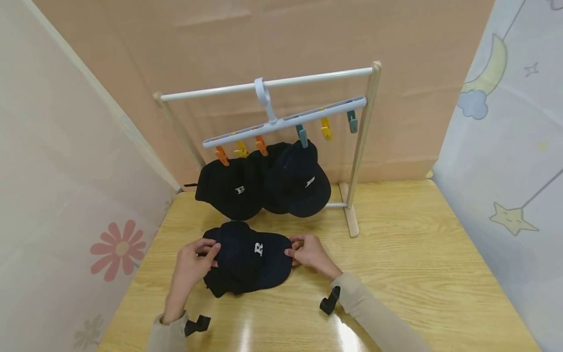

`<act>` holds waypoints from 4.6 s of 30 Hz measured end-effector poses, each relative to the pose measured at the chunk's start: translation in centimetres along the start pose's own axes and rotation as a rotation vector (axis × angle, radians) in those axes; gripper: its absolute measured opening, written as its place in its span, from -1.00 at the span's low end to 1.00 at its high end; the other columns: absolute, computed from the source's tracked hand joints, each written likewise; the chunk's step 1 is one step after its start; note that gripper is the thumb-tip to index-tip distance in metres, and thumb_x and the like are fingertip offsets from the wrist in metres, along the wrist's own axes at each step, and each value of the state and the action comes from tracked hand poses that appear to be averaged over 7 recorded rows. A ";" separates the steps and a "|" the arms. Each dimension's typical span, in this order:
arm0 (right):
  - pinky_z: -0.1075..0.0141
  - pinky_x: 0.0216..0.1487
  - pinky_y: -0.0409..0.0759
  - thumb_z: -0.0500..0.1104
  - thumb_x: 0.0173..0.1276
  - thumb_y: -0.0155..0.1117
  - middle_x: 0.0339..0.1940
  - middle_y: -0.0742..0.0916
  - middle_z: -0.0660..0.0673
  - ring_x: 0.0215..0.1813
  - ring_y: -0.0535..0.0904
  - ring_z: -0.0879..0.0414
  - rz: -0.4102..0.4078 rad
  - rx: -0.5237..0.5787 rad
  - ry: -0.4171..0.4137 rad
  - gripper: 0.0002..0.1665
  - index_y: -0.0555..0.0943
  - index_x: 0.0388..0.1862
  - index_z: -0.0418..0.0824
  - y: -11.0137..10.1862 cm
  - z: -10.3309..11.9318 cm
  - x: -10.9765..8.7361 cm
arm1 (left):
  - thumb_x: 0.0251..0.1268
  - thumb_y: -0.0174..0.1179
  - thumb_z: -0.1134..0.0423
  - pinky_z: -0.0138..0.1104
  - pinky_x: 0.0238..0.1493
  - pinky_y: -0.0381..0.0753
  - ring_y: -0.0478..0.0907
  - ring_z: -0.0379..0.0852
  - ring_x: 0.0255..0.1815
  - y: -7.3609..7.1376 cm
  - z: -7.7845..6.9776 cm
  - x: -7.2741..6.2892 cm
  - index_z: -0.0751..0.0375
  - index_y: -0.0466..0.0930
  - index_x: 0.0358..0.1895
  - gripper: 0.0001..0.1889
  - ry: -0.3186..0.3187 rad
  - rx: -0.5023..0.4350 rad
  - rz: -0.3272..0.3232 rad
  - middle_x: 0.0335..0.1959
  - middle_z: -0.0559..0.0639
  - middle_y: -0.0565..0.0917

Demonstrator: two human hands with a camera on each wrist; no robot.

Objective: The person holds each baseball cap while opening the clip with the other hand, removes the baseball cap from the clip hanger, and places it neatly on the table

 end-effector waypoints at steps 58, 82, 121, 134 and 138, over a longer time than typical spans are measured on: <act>0.29 -0.11 0.77 -0.21 0.40 0.55 -0.17 0.81 -0.18 -0.18 0.77 0.01 -0.081 -0.292 -0.589 -0.58 0.72 0.14 -0.40 -5.3 12.3 -3.9 | 0.52 0.36 0.21 0.08 0.13 0.75 0.75 0.17 0.05 -0.9 -7.0 2.7 0.23 0.66 0.24 -0.66 0.310 0.016 -0.051 0.15 0.18 0.75; 0.34 0.05 0.72 -0.26 0.33 0.59 0.00 0.81 -0.31 0.01 0.75 -0.17 -0.339 -0.343 -0.796 -0.54 0.72 0.17 -0.38 -8.6 18.3 -5.5 | 0.52 0.35 0.22 0.01 0.14 0.73 0.72 0.18 0.07 1.0 -12.9 5.2 0.30 0.63 0.26 -0.63 0.525 -0.018 -0.040 0.16 0.19 0.72; -0.16 0.46 0.53 -0.24 0.55 0.36 0.43 0.65 -0.35 0.45 0.59 -0.27 -0.524 -0.302 -0.886 -0.42 0.53 0.47 -0.39 -10.4 22.0 -2.7 | 0.57 0.29 0.17 -0.04 0.31 0.65 0.67 0.15 0.25 4.0 -18.5 9.0 0.32 0.53 0.41 -0.51 0.634 -0.029 0.028 0.36 0.17 0.64; -0.21 0.54 0.43 -0.23 0.65 0.22 0.46 0.62 -0.39 0.53 0.52 -0.28 -0.506 -0.240 -0.870 -0.47 0.49 0.49 -0.45 -9.7 22.9 -0.9 | 0.56 0.30 0.19 -0.08 0.31 0.66 0.68 0.15 0.23 5.2 -19.7 9.9 0.34 0.53 0.39 -0.53 0.659 -0.036 0.022 0.35 0.22 0.63; -0.25 0.53 0.42 -0.21 0.68 0.18 0.46 0.62 -0.39 0.51 0.53 -0.31 -0.491 -0.224 -0.856 -0.47 0.49 0.50 -0.43 -9.8 22.8 -0.4 | 0.56 0.29 0.19 -0.08 0.31 0.67 0.68 0.16 0.23 5.5 -20.2 10.2 0.38 0.53 0.38 -0.52 0.668 -0.044 0.019 0.34 0.23 0.64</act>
Point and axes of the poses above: each hand's wrist, its own x-axis towards the middle knuckle, its own y-axis out of the palm, z = x × y, the point moved 3 cm from there along x, towards the middle knuckle
